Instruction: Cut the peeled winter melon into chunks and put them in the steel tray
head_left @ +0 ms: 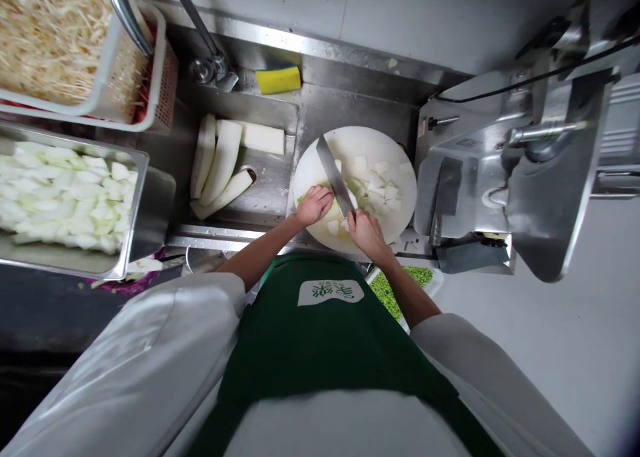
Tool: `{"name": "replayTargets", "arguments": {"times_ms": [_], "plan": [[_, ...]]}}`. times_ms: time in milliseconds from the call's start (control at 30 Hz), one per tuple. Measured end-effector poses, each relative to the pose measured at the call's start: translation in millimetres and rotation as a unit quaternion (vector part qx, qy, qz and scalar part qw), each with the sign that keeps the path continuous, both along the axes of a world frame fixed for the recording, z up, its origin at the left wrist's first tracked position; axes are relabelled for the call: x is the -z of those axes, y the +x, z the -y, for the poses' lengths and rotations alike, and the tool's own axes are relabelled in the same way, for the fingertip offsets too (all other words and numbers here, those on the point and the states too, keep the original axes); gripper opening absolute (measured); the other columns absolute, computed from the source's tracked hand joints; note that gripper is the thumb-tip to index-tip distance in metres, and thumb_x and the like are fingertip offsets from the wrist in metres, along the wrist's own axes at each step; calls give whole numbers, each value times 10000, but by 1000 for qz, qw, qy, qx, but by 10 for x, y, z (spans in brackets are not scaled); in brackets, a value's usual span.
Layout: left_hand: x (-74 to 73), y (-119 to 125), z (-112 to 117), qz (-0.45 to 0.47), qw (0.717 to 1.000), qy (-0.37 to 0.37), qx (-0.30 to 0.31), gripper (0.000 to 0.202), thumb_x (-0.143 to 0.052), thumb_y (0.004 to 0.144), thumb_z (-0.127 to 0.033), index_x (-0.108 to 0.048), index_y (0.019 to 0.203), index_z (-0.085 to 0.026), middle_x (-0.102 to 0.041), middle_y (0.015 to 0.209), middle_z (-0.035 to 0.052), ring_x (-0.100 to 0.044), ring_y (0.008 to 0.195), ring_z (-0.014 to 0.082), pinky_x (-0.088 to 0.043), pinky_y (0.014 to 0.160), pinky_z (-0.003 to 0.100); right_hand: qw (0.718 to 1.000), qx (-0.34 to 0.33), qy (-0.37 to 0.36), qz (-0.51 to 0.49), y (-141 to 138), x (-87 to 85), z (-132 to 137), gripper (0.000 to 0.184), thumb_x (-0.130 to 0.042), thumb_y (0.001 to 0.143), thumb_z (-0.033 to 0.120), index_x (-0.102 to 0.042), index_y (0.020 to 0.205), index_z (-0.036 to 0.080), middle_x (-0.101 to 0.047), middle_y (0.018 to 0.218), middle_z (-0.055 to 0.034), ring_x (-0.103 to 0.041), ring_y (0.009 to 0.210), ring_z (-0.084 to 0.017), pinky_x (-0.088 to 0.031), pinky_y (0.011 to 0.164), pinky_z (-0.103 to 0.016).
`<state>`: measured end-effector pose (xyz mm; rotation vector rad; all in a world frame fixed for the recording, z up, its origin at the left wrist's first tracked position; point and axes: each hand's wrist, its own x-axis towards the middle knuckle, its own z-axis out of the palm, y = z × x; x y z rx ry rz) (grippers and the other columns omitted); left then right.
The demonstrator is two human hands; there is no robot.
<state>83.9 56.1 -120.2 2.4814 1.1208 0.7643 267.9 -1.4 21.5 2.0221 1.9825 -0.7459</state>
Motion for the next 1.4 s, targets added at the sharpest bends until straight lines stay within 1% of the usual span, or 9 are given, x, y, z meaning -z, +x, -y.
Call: {"name": "replayTargets", "arguments": {"times_ms": [100,200,433,533,867,967,1200,1300,1400], "plan": [[-20,7,9,-3,1000,-23,3,332,-370,1066,-307,-678,1071,-184,-676,1076,120,-573,984,251,-456,852,425,1000,-2,-25,9,-50,-195,151,364,-319,1086,342,-601,1155,123,-721,991,-190,-706,948,-311,-499,826,-363],[-24,10,13,6,999,-43,6,333,-372,1061,-309,-679,1102,-185,-673,1095,128,-578,998,255,-461,871,442,999,1,-51,6,-100,-223,152,354,-329,1084,330,-600,1155,113,-714,1000,-198,-704,968,-318,-497,843,-369],[-15,-21,3,22,997,-72,8,371,-353,1070,-348,-679,1108,-176,-674,1130,140,-573,1031,259,-464,892,450,1000,8,-24,-14,-289,276,-150,388,-299,1092,266,-621,1178,67,-712,1114,-218,-684,1031,-294,-479,888,-344],[-26,-57,4,32,997,-67,21,355,-367,1073,-350,-679,1082,-181,-674,1120,127,-576,1031,246,-465,903,433,1000,7,-18,-17,-221,337,-232,396,-312,1100,313,-625,1166,80,-730,1074,-198,-692,1007,-279,-479,865,-323],[18,-68,17,30,998,-50,28,326,-376,1064,-298,-673,1135,-183,-677,1102,131,-584,1018,248,-479,900,442,999,-10,-43,23,-128,-287,159,332,-354,1089,327,-607,1161,125,-733,1013,-181,-716,978,-290,-490,838,-326],[59,-63,13,33,998,-57,22,340,-368,1062,-305,-676,1141,-186,-676,1112,137,-591,1022,254,-480,903,457,999,-9,-44,12,-196,-171,118,338,-349,1086,305,-624,1129,114,-728,1035,-194,-710,1012,-288,-491,852,-319],[42,-116,20,44,997,-58,31,342,-372,1067,-331,-676,1107,-180,-680,1103,133,-591,1029,247,-486,911,445,1000,15,-12,-14,-263,354,-182,391,-321,1095,302,-634,1147,74,-731,1071,-199,-701,1003,-272,-483,856,-312],[13,-146,32,42,997,-49,38,331,-379,1068,-321,-676,1086,-175,-681,1101,138,-586,1032,244,-487,909,432,999,8,-30,-31,-137,308,-211,405,-332,1101,374,-638,1116,110,-744,1034,-169,-709,972,-255,-481,818,-284],[-3,-146,41,36,997,-56,36,331,-373,1065,-311,-675,1101,-178,-676,1101,142,-586,1029,249,-485,890,435,1000,-4,-17,-4,-105,93,-90,379,-336,1098,364,-627,1128,124,-741,1030,-172,-710,991,-277,-479,831,-301]]}}
